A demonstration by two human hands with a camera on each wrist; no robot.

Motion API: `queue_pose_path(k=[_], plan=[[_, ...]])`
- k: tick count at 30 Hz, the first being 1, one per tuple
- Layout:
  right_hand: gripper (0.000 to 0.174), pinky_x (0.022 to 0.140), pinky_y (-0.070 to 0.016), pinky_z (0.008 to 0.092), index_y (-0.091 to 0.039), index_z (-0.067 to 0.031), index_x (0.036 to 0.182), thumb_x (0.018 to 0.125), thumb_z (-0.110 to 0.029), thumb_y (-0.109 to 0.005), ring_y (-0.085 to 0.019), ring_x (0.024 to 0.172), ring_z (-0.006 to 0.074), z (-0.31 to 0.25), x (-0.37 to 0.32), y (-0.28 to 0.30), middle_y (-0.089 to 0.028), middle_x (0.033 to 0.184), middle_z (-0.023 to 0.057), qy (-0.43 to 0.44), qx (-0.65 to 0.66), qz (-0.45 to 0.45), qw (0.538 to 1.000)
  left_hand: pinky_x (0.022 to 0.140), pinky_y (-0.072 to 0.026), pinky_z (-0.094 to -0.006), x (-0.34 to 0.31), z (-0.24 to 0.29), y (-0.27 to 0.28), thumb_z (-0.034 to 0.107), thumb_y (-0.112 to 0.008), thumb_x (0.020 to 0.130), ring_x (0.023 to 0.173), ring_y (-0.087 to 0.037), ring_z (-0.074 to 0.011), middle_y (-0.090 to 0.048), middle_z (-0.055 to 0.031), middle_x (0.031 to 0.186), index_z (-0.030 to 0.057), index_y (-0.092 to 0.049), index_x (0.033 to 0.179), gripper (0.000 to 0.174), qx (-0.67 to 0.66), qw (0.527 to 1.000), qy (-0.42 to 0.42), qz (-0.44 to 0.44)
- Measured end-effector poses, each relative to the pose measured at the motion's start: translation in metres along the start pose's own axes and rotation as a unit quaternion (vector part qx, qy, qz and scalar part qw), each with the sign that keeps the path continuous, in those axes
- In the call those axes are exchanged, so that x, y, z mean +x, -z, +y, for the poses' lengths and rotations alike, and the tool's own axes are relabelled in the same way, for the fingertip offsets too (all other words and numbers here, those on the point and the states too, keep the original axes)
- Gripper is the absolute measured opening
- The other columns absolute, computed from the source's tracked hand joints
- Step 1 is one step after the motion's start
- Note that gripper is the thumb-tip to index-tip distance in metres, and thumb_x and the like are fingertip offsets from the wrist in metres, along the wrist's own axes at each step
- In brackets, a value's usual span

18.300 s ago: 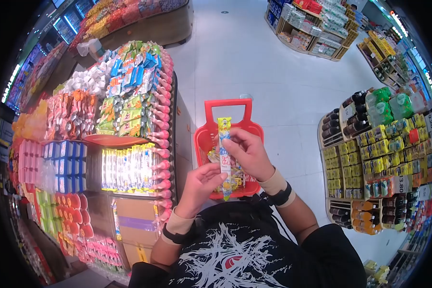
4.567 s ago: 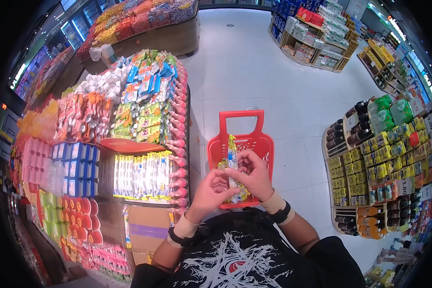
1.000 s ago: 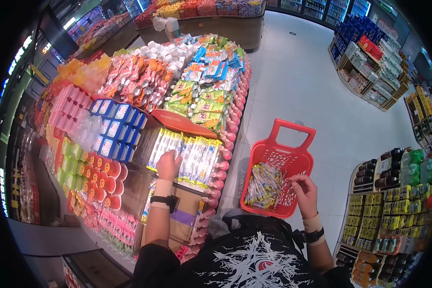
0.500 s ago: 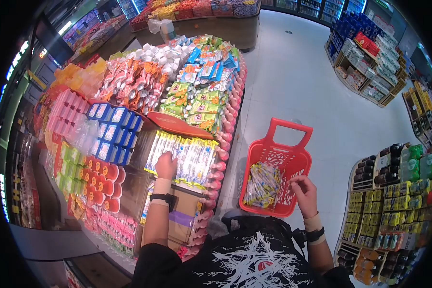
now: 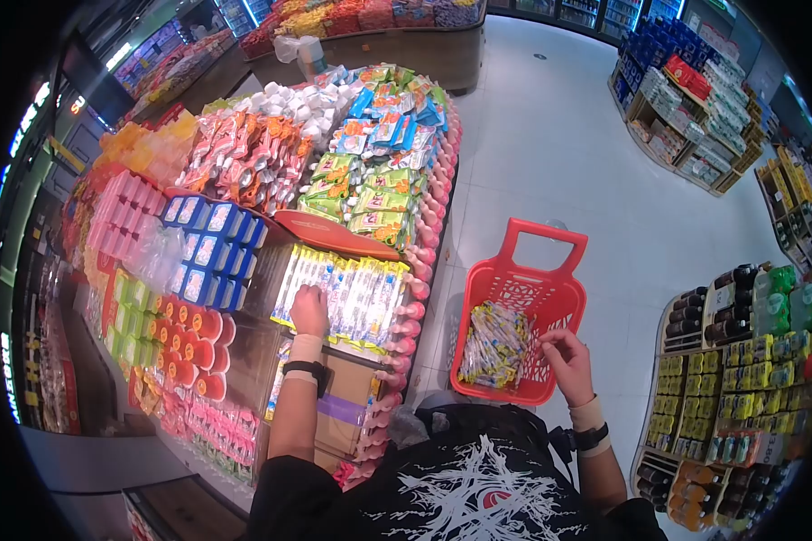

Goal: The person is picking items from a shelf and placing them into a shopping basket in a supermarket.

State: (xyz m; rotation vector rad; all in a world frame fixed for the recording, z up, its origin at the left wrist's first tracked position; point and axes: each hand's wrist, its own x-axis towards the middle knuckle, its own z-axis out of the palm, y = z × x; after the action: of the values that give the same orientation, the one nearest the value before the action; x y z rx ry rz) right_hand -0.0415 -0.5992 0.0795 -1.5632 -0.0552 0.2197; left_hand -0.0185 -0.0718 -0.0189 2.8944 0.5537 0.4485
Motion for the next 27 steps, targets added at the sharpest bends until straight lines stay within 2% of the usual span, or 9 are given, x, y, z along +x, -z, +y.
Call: queue_pose_path(k=[4, 7, 11, 13, 16, 20, 23, 27], plan=[[0.011, 0.07, -0.0511, 0.0234, -0.061, -0.0008, 0.107, 0.097, -0.005, -0.057, -0.064, 0.079, 0.009, 0.0, -0.001, 0.0, -0.068, 0.096, 0.0047, -0.013, 0.005, 0.0, 1.0, 0.075, -0.053, -0.0471, -0.006, 0.004, 0.001, 0.018, -0.069, 0.086, 0.093, -0.062, -0.0337, -0.062, -0.0118, 0.097, 0.0046, -0.07, 0.089, 0.014, -0.005, 0.999, -0.022, 0.032], [0.01, 0.072, -0.0516, 0.0238, -0.06, -0.0001, 0.106, 0.097, -0.004, -0.056, -0.063, 0.081, 0.0093, 0.003, -0.003, 0.003, -0.068, 0.097, 0.0052, -0.035, 0.014, -0.004, 0.999, 0.076, -0.0524, -0.0471, -0.005, 0.006, 0.005, 0.019, -0.069, 0.085, 0.095, -0.061, -0.0334, -0.062, -0.0119, 0.097, 0.0041, -0.07, 0.09, 0.015, -0.009, 1.0, 0.006, 0.008], [0.011, 0.073, -0.052, 0.0243, -0.061, 0.0006, 0.106, 0.098, -0.004, -0.056, -0.062, 0.083, 0.0092, 0.004, -0.004, 0.012, -0.067, 0.097, 0.0055, -0.031, 0.008, -0.002, 0.999, 0.076, -0.0515, -0.0468, -0.01, 0.01, 0.019, 0.016, -0.072, 0.082, 0.093, -0.06, -0.035, -0.061, -0.0128, 0.096, 0.0042, -0.066, 0.092, 0.017, -0.011, 1.0, -0.004, 0.022], [0.01, 0.073, -0.052, 0.0244, -0.061, 0.0006, 0.106, 0.098, -0.004, -0.056, -0.062, 0.084, 0.009, 0.007, -0.005, 0.019, -0.067, 0.097, 0.0054, -0.043, 0.015, 0.004, 0.999, 0.075, -0.0509, -0.0464, -0.016, 0.007, 0.02, 0.014, -0.073, 0.081, 0.091, -0.06, -0.0346, -0.061, -0.0126, 0.094, 0.0045, -0.064, 0.092, 0.017, -0.009, 1.0, 0.008, 0.001], [0.01, 0.07, -0.0517, 0.0247, -0.062, 0.0, 0.105, 0.097, -0.003, -0.056, -0.063, 0.079, 0.0096, 0.007, -0.005, 0.031, -0.068, 0.094, 0.0046, -0.039, 0.022, 0.016, 0.999, 0.074, -0.0501, -0.0461, -0.025, 0.003, 0.021, 0.012, -0.073, 0.081, 0.086, -0.061, -0.0348, -0.062, -0.0122, 0.087, 0.0047, -0.064, 0.089, 0.015, -0.01, 1.0, 0.02, -0.011], [0.01, 0.069, -0.0515, 0.0246, -0.062, 0.0003, 0.104, 0.097, -0.003, -0.056, -0.062, 0.077, 0.0093, 0.012, -0.003, 0.051, -0.067, 0.093, 0.0041, -0.054, 0.015, 0.013, 0.998, 0.072, -0.0498, -0.0465, -0.025, 0.005, 0.016, 0.009, -0.073, 0.08, 0.083, -0.062, -0.0366, -0.064, -0.0142, 0.086, 0.004, -0.064, 0.085, 0.011, -0.022, 0.999, 0.027, 0.02], [0.01, 0.07, -0.0516, 0.024, -0.062, 0.0004, 0.105, 0.097, -0.004, -0.056, -0.062, 0.079, 0.0088, 0.014, 0.004, 0.066, -0.067, 0.093, 0.0037, -0.056, 0.014, -0.002, 0.998, 0.072, -0.05, -0.0465, -0.025, 0.01, 0.017, 0.011, -0.072, 0.081, 0.085, -0.062, -0.0367, -0.064, -0.0144, 0.088, 0.0041, -0.065, 0.088, 0.012, 0.006, 0.999, 0.05, 0.004], [0.013, 0.071, -0.0522, 0.0226, -0.062, 0.0001, 0.108, 0.098, -0.006, -0.057, -0.063, 0.081, 0.0076, 0.024, 0.013, 0.093, -0.067, 0.094, 0.0033, -0.05, 0.006, -0.022, 0.998, 0.073, -0.0503, -0.0464, -0.029, 0.027, 0.022, 0.015, -0.069, 0.085, 0.085, -0.062, -0.0366, -0.064, -0.0142, 0.089, 0.0046, -0.065, 0.091, 0.013, 0.03, 0.997, 0.049, 0.041]])
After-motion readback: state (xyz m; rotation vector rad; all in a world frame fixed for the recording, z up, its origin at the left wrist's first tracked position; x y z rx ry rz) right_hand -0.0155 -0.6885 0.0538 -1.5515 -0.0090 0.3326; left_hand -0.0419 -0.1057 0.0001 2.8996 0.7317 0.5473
